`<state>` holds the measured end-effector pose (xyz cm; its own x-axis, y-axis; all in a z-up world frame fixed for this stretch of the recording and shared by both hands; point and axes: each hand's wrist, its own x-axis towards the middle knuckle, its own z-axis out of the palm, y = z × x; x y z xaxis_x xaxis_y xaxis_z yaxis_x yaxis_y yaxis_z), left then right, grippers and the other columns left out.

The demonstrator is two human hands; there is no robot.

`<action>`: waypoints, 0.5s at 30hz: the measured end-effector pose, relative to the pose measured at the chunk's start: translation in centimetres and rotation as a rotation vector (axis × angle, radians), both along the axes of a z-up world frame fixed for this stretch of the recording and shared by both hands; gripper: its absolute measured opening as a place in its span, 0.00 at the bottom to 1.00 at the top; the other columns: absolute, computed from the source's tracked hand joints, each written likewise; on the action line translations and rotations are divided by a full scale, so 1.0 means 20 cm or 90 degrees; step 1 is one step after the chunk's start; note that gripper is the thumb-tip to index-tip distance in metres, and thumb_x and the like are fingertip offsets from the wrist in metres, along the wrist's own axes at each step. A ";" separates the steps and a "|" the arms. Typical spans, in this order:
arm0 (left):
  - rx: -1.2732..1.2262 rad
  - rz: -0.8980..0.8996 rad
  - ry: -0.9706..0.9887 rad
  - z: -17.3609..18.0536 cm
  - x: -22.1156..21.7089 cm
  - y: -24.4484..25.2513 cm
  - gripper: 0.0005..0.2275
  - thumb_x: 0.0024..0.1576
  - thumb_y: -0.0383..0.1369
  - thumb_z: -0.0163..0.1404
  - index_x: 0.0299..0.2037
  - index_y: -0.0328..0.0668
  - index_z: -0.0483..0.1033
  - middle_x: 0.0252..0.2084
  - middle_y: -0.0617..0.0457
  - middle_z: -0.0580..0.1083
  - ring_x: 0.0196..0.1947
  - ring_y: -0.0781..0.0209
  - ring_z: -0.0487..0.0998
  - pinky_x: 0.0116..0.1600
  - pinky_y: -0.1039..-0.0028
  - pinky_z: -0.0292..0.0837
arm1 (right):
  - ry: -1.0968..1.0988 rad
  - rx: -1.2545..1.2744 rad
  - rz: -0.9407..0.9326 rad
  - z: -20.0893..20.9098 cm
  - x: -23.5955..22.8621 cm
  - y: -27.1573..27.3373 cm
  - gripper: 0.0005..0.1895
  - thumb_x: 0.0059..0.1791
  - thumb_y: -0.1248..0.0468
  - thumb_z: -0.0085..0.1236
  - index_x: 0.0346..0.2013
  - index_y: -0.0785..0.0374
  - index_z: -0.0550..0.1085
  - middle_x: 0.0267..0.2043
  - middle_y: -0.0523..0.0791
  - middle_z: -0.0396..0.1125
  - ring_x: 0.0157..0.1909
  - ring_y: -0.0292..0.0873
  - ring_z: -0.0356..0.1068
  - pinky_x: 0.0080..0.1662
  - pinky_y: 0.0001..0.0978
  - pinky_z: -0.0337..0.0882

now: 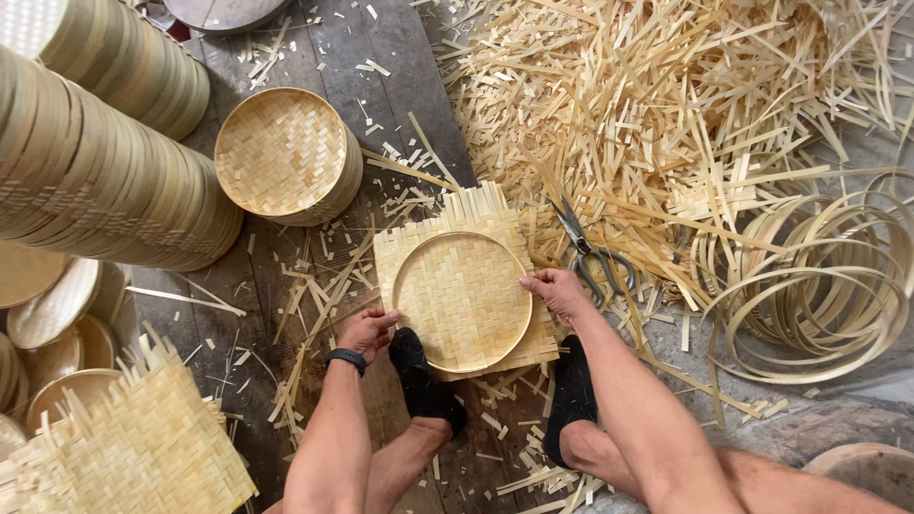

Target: The person weaves bamboo strips into a mat and uses shears to trim them into a circular shape around a wooden mold. They then attach a bamboo ring to the base to form a steamer component.

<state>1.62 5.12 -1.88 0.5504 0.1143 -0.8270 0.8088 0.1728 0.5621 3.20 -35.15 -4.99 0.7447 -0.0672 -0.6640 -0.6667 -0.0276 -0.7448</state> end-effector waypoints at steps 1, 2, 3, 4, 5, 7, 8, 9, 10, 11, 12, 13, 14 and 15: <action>0.016 0.006 0.001 0.00 0.00 0.00 0.10 0.50 0.26 0.65 0.35 0.42 0.75 0.31 0.55 0.77 0.29 0.63 0.76 0.33 0.73 0.74 | -0.010 0.068 -0.012 -0.04 -0.01 -0.02 0.22 0.42 0.59 0.73 0.44 0.72 0.79 0.39 0.48 0.76 0.38 0.39 0.72 0.42 0.32 0.73; 0.033 0.011 0.003 0.00 0.01 0.01 0.10 0.50 0.26 0.65 0.34 0.42 0.74 0.30 0.55 0.77 0.29 0.64 0.77 0.32 0.73 0.74 | -0.019 0.051 -0.008 -0.07 -0.01 -0.03 0.22 0.42 0.59 0.73 0.43 0.71 0.79 0.39 0.47 0.76 0.38 0.38 0.72 0.41 0.31 0.73; 0.048 0.016 0.007 -0.01 0.00 0.00 0.10 0.50 0.26 0.64 0.33 0.42 0.74 0.30 0.55 0.77 0.29 0.64 0.78 0.32 0.72 0.75 | -0.026 0.034 -0.005 -0.09 -0.01 -0.03 0.21 0.42 0.59 0.73 0.43 0.70 0.79 0.38 0.47 0.76 0.37 0.37 0.71 0.40 0.30 0.73; 0.050 0.021 0.008 -0.01 -0.03 0.00 0.10 0.50 0.27 0.65 0.33 0.42 0.74 0.30 0.55 0.77 0.28 0.64 0.77 0.31 0.72 0.73 | -0.032 0.016 -0.001 -0.10 -0.02 -0.03 0.21 0.42 0.59 0.73 0.42 0.70 0.79 0.37 0.46 0.76 0.36 0.36 0.71 0.39 0.29 0.72; 0.052 0.022 0.002 0.00 -0.02 0.00 0.10 0.50 0.27 0.66 0.33 0.42 0.74 0.30 0.55 0.76 0.28 0.64 0.76 0.30 0.73 0.72 | -0.034 -0.018 0.011 -0.10 -0.01 -0.03 0.20 0.43 0.58 0.73 0.41 0.70 0.80 0.37 0.46 0.75 0.35 0.36 0.70 0.39 0.30 0.71; 0.074 0.016 -0.002 0.01 -0.01 -0.01 0.10 0.49 0.27 0.66 0.33 0.41 0.75 0.31 0.54 0.77 0.28 0.64 0.76 0.29 0.73 0.72 | -0.034 -0.084 0.036 -0.08 -0.02 -0.02 0.18 0.45 0.58 0.73 0.39 0.71 0.82 0.35 0.47 0.75 0.33 0.36 0.69 0.37 0.30 0.70; 0.096 0.010 0.001 0.02 -0.01 -0.02 0.10 0.49 0.27 0.66 0.34 0.40 0.76 0.32 0.53 0.78 0.29 0.64 0.78 0.30 0.73 0.73 | -0.042 -0.088 0.032 -0.08 -0.02 -0.02 0.18 0.44 0.58 0.72 0.38 0.70 0.82 0.34 0.46 0.75 0.33 0.36 0.69 0.37 0.29 0.70; 0.117 0.004 0.003 0.02 -0.01 -0.02 0.10 0.49 0.27 0.66 0.35 0.40 0.77 0.32 0.53 0.78 0.30 0.64 0.79 0.31 0.73 0.75 | -0.049 -0.090 0.028 -0.06 -0.02 -0.01 0.17 0.44 0.58 0.72 0.38 0.69 0.82 0.34 0.45 0.76 0.33 0.35 0.70 0.37 0.29 0.70; 0.125 0.003 -0.001 0.02 0.00 -0.03 0.11 0.48 0.27 0.67 0.37 0.39 0.78 0.34 0.52 0.79 0.31 0.63 0.79 0.32 0.73 0.75 | -0.057 -0.093 0.024 -0.05 -0.02 0.00 0.16 0.44 0.58 0.72 0.37 0.69 0.82 0.33 0.45 0.76 0.32 0.35 0.70 0.38 0.28 0.71; 0.134 0.003 -0.005 0.03 0.00 -0.04 0.12 0.48 0.26 0.67 0.38 0.37 0.79 0.35 0.50 0.79 0.32 0.62 0.80 0.33 0.72 0.76 | -0.070 -0.131 0.011 -0.03 -0.02 0.01 0.17 0.42 0.58 0.73 0.37 0.68 0.82 0.33 0.45 0.76 0.32 0.35 0.71 0.38 0.28 0.72; 0.142 0.004 -0.009 0.03 0.01 -0.05 0.13 0.48 0.26 0.67 0.40 0.36 0.79 0.36 0.49 0.80 0.33 0.61 0.81 0.35 0.72 0.77 | -0.082 -0.168 -0.002 -0.01 -0.01 0.02 0.18 0.40 0.59 0.75 0.37 0.67 0.81 0.33 0.45 0.75 0.33 0.36 0.71 0.38 0.28 0.73; 0.231 -0.043 -0.030 0.04 0.01 -0.06 0.15 0.47 0.27 0.69 0.41 0.37 0.79 0.37 0.50 0.80 0.34 0.62 0.80 0.38 0.72 0.77 | -0.095 -0.206 -0.012 0.02 -0.01 0.04 0.19 0.39 0.60 0.76 0.38 0.67 0.80 0.33 0.45 0.75 0.33 0.37 0.72 0.38 0.29 0.74; 0.319 -0.090 -0.052 0.04 0.02 -0.07 0.17 0.46 0.28 0.70 0.43 0.39 0.78 0.38 0.51 0.80 0.36 0.62 0.80 0.41 0.73 0.76 | -0.105 -0.265 0.007 0.05 -0.01 0.07 0.18 0.39 0.59 0.75 0.37 0.64 0.80 0.33 0.44 0.75 0.33 0.37 0.73 0.38 0.29 0.75; 0.407 -0.135 -0.075 0.05 0.02 -0.09 0.19 0.45 0.30 0.72 0.44 0.40 0.78 0.40 0.52 0.80 0.37 0.63 0.80 0.44 0.73 0.76 | -0.116 -0.323 0.028 0.08 -0.01 0.09 0.17 0.38 0.59 0.74 0.37 0.62 0.80 0.33 0.43 0.76 0.34 0.38 0.75 0.38 0.30 0.76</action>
